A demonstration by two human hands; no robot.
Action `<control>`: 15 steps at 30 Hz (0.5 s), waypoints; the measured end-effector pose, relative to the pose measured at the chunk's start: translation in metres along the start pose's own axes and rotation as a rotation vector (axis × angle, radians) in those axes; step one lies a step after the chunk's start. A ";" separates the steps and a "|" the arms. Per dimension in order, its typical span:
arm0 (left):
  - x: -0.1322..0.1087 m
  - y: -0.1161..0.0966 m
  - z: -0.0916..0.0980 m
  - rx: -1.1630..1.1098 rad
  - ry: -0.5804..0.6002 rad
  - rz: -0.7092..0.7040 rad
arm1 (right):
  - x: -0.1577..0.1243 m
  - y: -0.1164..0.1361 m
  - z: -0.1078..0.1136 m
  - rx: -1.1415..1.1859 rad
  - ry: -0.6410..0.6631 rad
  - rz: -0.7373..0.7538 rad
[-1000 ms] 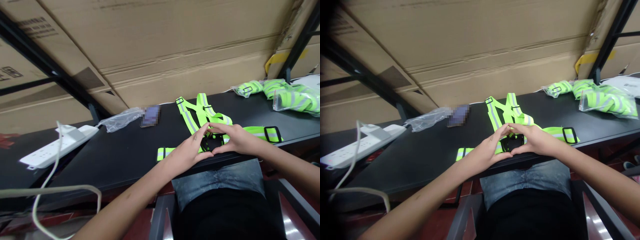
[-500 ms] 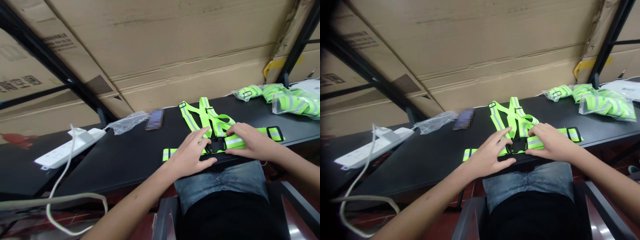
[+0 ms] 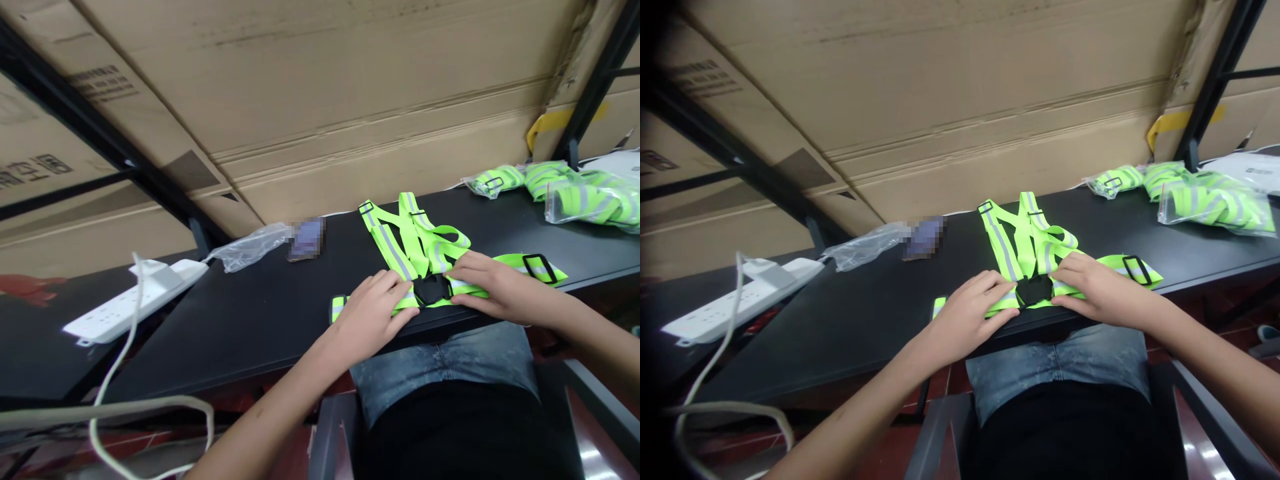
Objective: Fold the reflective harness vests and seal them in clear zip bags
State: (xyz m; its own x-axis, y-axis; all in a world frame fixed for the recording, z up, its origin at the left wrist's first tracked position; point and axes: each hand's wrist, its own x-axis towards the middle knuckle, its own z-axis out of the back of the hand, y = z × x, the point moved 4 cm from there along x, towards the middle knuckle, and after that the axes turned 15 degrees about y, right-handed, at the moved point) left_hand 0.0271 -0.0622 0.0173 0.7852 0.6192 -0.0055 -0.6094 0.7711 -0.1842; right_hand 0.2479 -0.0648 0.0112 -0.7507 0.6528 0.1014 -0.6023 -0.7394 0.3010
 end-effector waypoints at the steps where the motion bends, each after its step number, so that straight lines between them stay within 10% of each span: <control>1: 0.001 -0.001 0.000 -0.005 0.005 -0.005 | 0.001 0.000 -0.001 0.002 -0.001 0.003; 15: -0.049 0.028 0.019 0.003 0.098 0.247 | -0.063 -0.024 0.027 -0.335 -0.173 -0.276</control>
State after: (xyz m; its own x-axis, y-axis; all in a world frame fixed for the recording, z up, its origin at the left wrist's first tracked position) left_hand -0.0304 -0.0680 0.0313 0.6192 0.7717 -0.1451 -0.7843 0.5987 -0.1627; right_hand 0.3168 -0.0835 0.0237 -0.5110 0.8294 0.2258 -0.8489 -0.5282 0.0192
